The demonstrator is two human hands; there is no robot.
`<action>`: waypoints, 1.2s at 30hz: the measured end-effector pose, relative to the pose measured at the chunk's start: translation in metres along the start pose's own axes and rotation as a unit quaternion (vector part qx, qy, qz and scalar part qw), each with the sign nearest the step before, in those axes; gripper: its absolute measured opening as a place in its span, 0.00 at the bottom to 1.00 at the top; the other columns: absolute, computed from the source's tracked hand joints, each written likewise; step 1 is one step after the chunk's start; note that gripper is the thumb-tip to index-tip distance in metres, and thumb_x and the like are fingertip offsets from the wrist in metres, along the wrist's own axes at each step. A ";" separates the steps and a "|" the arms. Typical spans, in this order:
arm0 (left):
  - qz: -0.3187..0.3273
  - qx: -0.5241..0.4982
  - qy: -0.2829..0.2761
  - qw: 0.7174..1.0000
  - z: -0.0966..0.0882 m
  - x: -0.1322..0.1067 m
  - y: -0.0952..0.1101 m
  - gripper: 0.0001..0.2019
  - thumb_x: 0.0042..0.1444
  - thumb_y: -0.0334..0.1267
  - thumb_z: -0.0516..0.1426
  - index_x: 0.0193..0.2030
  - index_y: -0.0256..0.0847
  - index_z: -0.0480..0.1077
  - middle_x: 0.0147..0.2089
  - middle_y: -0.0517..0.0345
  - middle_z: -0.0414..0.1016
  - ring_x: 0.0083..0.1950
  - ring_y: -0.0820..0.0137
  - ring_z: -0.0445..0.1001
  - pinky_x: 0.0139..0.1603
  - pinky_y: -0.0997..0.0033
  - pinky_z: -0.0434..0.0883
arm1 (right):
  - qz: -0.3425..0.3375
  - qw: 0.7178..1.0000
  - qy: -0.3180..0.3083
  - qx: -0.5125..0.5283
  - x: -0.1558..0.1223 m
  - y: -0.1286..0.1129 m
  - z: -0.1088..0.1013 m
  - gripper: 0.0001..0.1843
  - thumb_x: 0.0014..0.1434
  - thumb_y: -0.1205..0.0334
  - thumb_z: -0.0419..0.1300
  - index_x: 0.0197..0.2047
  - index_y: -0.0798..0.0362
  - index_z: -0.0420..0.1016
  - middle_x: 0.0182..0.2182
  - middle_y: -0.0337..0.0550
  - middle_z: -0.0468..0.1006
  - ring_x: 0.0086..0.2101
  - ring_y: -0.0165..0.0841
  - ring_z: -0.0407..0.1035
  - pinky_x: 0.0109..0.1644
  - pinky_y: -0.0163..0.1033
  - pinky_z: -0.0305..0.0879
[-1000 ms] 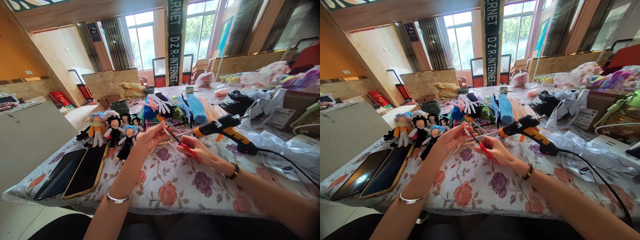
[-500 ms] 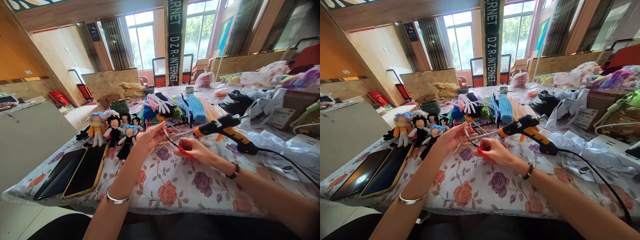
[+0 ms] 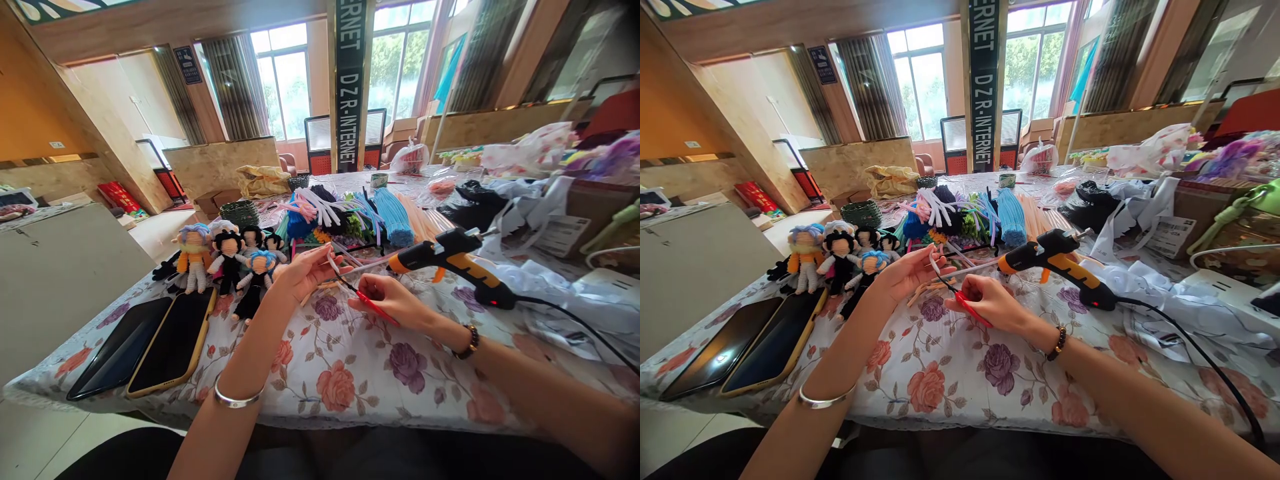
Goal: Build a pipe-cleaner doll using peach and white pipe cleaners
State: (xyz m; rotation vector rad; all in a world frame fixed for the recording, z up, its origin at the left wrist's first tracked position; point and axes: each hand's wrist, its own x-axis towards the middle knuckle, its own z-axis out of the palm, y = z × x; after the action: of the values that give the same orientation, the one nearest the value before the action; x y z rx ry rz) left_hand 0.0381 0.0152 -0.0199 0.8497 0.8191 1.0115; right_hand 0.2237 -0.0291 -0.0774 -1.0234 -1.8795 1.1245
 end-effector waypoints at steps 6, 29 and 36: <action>0.003 -0.022 -0.015 1.000 0.002 -0.001 0.000 0.11 0.59 0.29 0.52 0.27 0.31 0.69 0.23 0.58 0.71 0.29 0.73 0.75 0.50 0.57 0.75 | -0.002 1.000 -0.004 -0.010 0.000 -0.003 0.002 0.21 0.50 0.48 0.65 0.27 0.53 0.59 0.21 0.32 0.59 0.23 0.24 0.51 0.24 0.33 0.48; 0.230 0.410 0.002 0.883 0.020 -0.025 -0.021 0.13 0.51 0.45 0.58 0.28 0.35 0.73 0.33 0.54 0.73 0.38 0.70 0.69 0.39 0.73 0.64 | -0.058 0.962 0.252 0.093 0.001 -0.005 0.015 0.21 0.44 0.53 0.70 0.34 0.48 0.63 0.30 0.39 0.77 0.34 0.36 0.73 0.37 0.41 0.68; 0.231 0.388 0.059 0.890 0.016 -0.032 -0.042 0.11 0.52 0.44 0.58 0.32 0.36 0.73 0.36 0.51 0.75 0.41 0.66 0.73 0.42 0.70 0.70 | -0.067 0.969 0.202 0.122 0.000 -0.006 0.018 0.21 0.44 0.55 0.70 0.34 0.48 0.63 0.27 0.36 0.76 0.31 0.33 0.71 0.37 0.39 0.67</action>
State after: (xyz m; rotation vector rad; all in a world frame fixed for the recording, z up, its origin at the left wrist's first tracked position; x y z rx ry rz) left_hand 0.0574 -0.0298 -0.0447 1.7447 1.1860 1.1614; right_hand 0.2066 -0.0374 -0.0792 -0.8922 -1.4251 0.9546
